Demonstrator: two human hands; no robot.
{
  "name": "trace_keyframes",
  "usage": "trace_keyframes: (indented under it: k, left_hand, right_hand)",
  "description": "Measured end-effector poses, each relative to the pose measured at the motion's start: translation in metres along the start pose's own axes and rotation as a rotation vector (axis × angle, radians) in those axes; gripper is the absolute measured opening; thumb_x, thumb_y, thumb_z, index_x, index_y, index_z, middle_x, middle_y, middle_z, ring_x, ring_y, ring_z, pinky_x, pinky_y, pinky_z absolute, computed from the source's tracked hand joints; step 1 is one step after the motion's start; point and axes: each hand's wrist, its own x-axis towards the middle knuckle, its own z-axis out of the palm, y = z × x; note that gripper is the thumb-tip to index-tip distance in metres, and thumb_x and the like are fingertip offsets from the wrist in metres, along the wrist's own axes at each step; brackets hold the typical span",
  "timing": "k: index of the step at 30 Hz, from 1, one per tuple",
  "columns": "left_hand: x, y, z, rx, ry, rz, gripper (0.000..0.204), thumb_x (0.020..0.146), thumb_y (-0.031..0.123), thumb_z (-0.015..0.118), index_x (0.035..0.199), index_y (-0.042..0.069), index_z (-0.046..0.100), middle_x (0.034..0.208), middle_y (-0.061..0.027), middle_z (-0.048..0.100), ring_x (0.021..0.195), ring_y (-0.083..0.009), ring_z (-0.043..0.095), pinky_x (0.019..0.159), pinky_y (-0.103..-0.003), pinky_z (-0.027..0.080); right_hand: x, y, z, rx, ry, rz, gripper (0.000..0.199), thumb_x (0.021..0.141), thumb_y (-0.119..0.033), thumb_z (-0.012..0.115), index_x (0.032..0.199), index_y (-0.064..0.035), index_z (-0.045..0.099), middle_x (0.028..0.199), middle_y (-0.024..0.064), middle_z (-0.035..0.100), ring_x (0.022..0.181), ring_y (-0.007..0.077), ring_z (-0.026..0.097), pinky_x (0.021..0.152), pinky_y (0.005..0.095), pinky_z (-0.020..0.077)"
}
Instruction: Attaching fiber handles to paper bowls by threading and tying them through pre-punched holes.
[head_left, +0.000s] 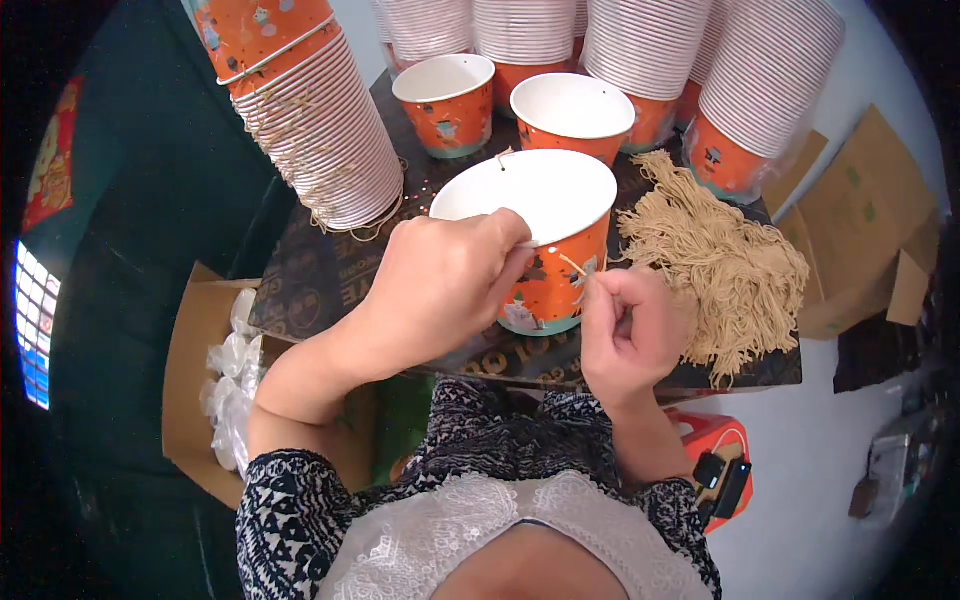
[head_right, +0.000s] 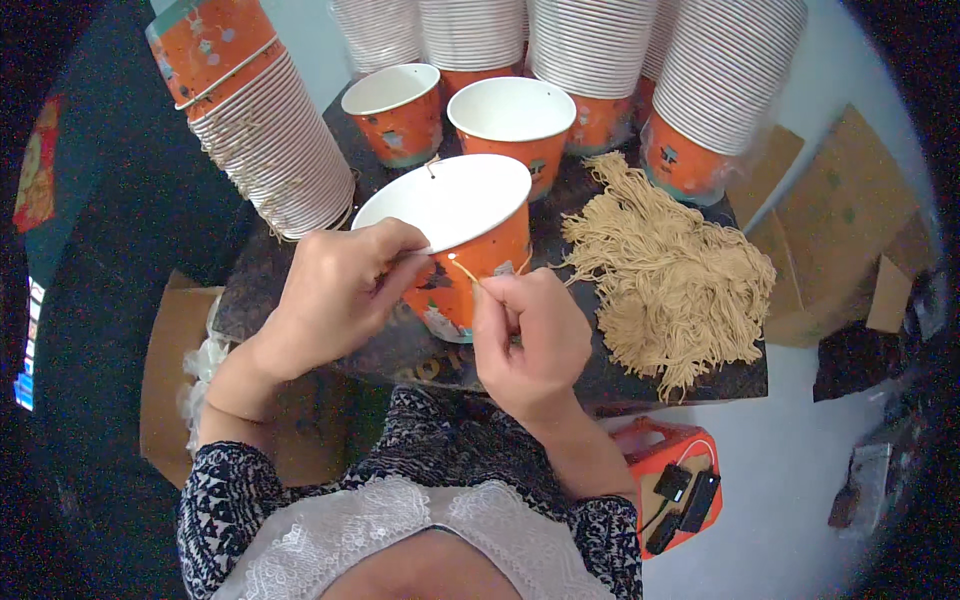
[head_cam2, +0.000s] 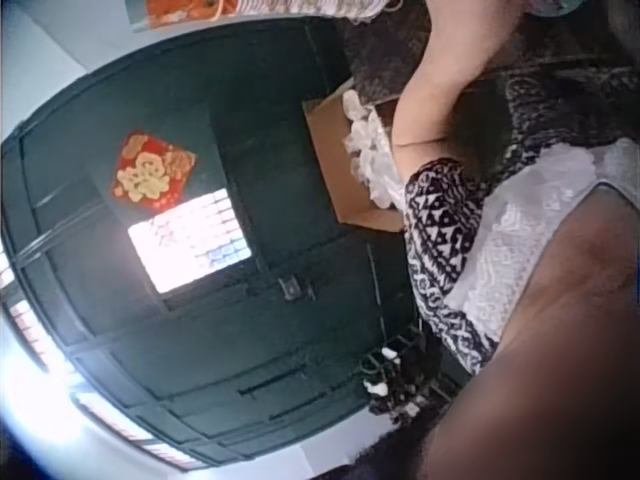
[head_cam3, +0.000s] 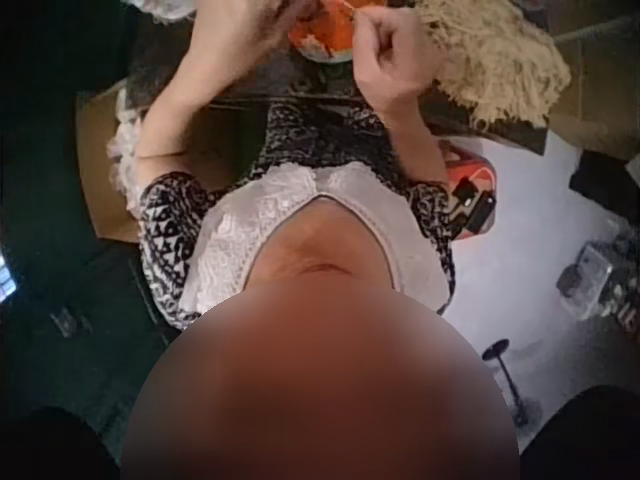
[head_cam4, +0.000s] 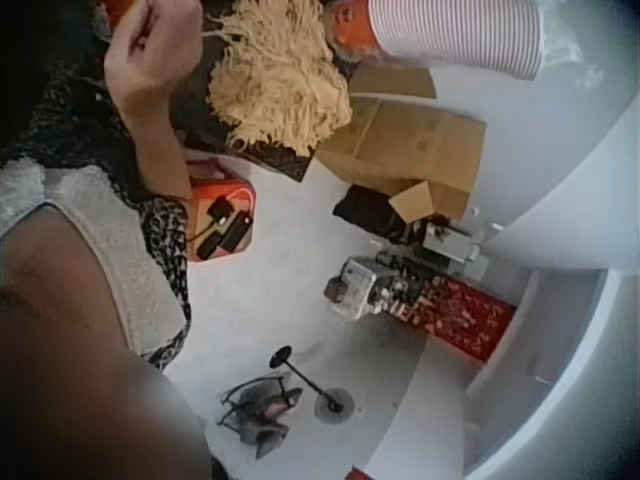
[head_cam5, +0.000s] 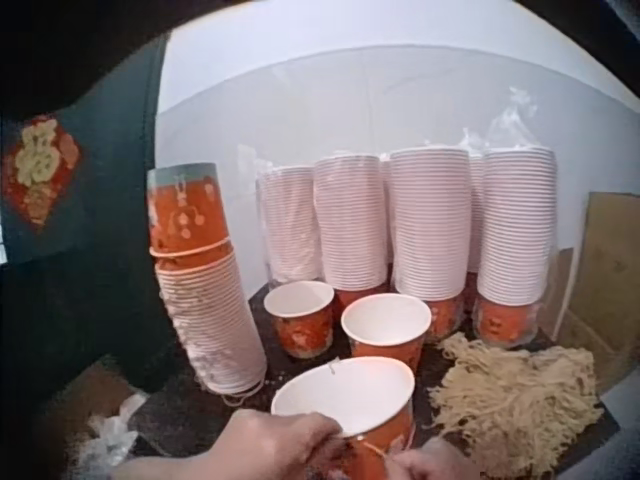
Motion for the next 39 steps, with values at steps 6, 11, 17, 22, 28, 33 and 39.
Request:
trace_keyframes:
  k: [6, 11, 17, 22, 28, 33, 39]
  left_hand:
    - [0.001, 0.004, 0.002, 0.036, -0.015, 0.027, 0.010, 0.083, 0.009, 0.072, 0.088, 0.004, 0.065, 0.071, -0.0143, 0.067, 0.061, -0.0313, 0.067, 0.053, -0.037, 0.052]
    - [0.001, 0.004, 0.005, 0.027, 0.017, 0.076, 0.014, 0.086, 0.014, 0.067, 0.083, 0.002, 0.060, 0.065, -0.0152, 0.064, 0.055, -0.0338, 0.064, 0.049, -0.043, 0.050]
    - [0.002, 0.006, 0.005, 0.043, -0.008, 0.068, 0.012, 0.085, 0.011, 0.069, 0.086, 0.002, 0.062, 0.067, -0.0151, 0.066, 0.058, -0.0321, 0.066, 0.051, -0.039, 0.052]
    - [0.002, 0.006, 0.006, 0.031, 0.003, 0.098, 0.014, 0.086, 0.012, 0.066, 0.083, 0.001, 0.059, 0.065, -0.0156, 0.064, 0.056, -0.0337, 0.065, 0.049, -0.042, 0.051]
    - [0.002, 0.011, 0.003, 0.047, -0.033, 0.103, 0.015, 0.086, 0.012, 0.065, 0.082, 0.000, 0.056, 0.063, -0.0156, 0.064, 0.055, -0.0338, 0.065, 0.048, -0.042, 0.050]
    - [0.000, 0.018, 0.001, 0.025, -0.148, 0.083, 0.018, 0.086, 0.012, 0.064, 0.087, -0.002, 0.053, 0.057, -0.0178, 0.060, 0.054, -0.0362, 0.064, 0.048, -0.045, 0.051]
    - [0.002, 0.014, 0.002, -0.046, -0.234, 0.078, 0.025, 0.087, 0.012, 0.064, 0.101, -0.007, 0.056, 0.059, -0.0211, 0.061, 0.057, -0.0396, 0.065, 0.051, -0.047, 0.051]
  right_hand:
    - [-0.006, 0.007, 0.006, 0.002, 0.046, -0.095, 0.022, 0.074, 0.011, 0.071, 0.087, -0.0042, 0.062, 0.063, 0.0043, 0.047, 0.049, 0.0189, 0.045, 0.044, 0.0321, 0.0343]
    - [-0.006, 0.007, 0.006, -0.055, 0.056, -0.158, 0.025, 0.072, 0.012, 0.071, 0.087, -0.0039, 0.061, 0.062, 0.0047, 0.046, 0.049, 0.0210, 0.045, 0.044, 0.0335, 0.0343]
    - [-0.005, 0.007, 0.005, -0.104, 0.052, -0.179, 0.025, 0.071, 0.012, 0.072, 0.086, -0.0039, 0.060, 0.062, 0.0052, 0.046, 0.050, 0.0225, 0.046, 0.045, 0.0344, 0.0349]
    - [-0.004, 0.006, 0.006, -0.119, 0.043, -0.181, 0.025, 0.072, 0.012, 0.072, 0.087, -0.0039, 0.059, 0.062, 0.0057, 0.046, 0.050, 0.0232, 0.047, 0.045, 0.0348, 0.0354]
    - [-0.003, 0.008, 0.009, -0.122, 0.021, -0.200, 0.023, 0.073, 0.012, 0.071, 0.087, -0.0023, 0.060, 0.064, 0.0074, 0.049, 0.052, 0.0244, 0.049, 0.045, 0.0353, 0.0370]
    - [-0.015, 0.018, 0.015, -0.097, 0.016, -0.127, 0.021, 0.075, 0.012, 0.070, 0.088, -0.0015, 0.060, 0.067, 0.0084, 0.054, 0.053, 0.0241, 0.052, 0.046, 0.0350, 0.0397]
    - [-0.032, 0.031, 0.023, -0.040, 0.045, -0.047, 0.020, 0.078, 0.011, 0.070, 0.091, -0.0004, 0.060, 0.069, 0.0091, 0.056, 0.054, 0.0235, 0.054, 0.048, 0.0347, 0.0413]
